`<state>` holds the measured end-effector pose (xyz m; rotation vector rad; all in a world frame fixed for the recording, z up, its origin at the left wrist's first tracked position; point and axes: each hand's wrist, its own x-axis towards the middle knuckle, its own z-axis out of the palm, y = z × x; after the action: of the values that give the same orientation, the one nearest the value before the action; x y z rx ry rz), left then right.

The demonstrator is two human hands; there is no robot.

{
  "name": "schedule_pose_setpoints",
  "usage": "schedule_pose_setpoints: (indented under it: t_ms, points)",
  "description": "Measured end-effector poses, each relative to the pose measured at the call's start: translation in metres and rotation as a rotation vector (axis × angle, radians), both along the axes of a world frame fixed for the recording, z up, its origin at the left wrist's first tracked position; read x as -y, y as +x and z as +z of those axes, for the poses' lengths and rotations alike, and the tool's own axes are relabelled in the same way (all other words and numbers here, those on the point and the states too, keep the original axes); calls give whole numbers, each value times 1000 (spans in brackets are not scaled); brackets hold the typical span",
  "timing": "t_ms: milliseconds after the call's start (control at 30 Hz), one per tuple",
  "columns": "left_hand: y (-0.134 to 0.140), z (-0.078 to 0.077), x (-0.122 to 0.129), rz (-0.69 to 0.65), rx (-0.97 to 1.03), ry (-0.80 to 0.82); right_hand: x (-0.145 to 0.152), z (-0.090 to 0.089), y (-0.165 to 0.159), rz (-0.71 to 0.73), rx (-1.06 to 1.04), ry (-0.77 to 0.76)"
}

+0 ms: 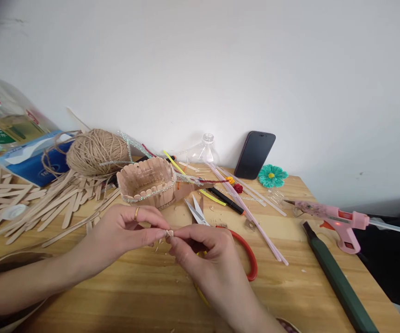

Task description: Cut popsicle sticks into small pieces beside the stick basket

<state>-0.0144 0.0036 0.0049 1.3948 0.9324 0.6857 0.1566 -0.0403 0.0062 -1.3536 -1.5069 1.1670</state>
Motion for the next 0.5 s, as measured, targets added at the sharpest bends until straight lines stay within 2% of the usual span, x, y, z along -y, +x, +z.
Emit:
schedule_pose_setpoints:
  t_ms: [267,500]
  points:
    - [0,2,-1,8,-43,3,1,-1,-1,20,76,56]
    - [-1,4,-1,6,-90,18,0,-2,-1,45,-20,-31]
